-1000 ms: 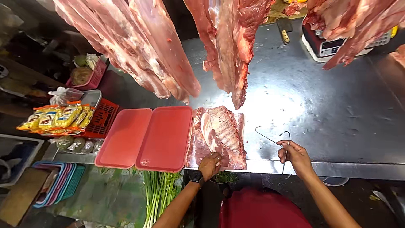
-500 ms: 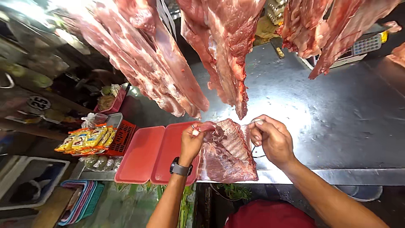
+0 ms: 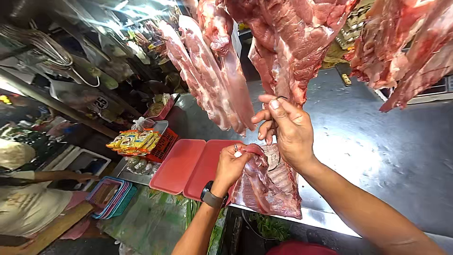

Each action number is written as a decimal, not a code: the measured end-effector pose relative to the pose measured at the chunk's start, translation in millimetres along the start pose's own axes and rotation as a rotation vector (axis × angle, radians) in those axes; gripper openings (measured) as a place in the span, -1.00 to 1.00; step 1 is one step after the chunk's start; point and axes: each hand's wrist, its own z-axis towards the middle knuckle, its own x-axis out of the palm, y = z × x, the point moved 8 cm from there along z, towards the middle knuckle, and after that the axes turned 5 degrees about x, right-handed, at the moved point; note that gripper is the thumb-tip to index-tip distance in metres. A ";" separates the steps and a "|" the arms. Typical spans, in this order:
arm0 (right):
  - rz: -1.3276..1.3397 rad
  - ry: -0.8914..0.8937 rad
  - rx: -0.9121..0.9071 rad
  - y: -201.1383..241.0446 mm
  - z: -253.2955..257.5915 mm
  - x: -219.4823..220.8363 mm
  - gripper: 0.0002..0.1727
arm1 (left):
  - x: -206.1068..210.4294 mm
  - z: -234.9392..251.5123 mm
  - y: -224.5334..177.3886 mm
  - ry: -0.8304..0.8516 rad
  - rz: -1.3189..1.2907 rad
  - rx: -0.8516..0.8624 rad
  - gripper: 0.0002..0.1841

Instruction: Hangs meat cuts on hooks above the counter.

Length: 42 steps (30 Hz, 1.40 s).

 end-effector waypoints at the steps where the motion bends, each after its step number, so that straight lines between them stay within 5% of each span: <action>1: -0.014 0.003 -0.011 -2.3 -0.5 5.2 -0.59 | 2.8 -5.5 3.6 0.015 -0.021 -0.012 -0.91; 10: -0.220 -0.005 0.039 -47.2 0.1 19.8 -0.69 | 16.2 -26.1 32.8 0.018 0.150 -0.020 -0.91; 16: -0.420 -0.138 0.068 -79.7 4.8 24.7 -0.67 | 34.2 -37.1 39.3 -0.224 0.488 0.082 -0.77; 25: -0.366 -0.367 -0.088 -75.7 23.9 50.4 -0.70 | 6.1 -49.0 38.9 -0.582 0.393 0.190 -0.79; 29: -0.224 -0.166 -0.146 -61.8 35.1 92.8 -0.68 | -13.6 -55.1 26.2 -0.685 0.255 0.354 -0.67; 33: -0.019 0.249 -0.075 -28.5 76.8 166.5 -0.63 | -35.5 -57.3 14.8 -0.783 0.193 0.522 -0.21; 38: 0.009 0.495 0.133 34.3 147.2 260.5 -0.50 | -80.2 -5.9 24.7 -0.705 0.092 0.370 0.10; 42: -0.294 0.472 0.115 89.8 194.6 320.5 -0.55 | -133.5 56.8 24.7 -0.655 0.051 0.152 0.06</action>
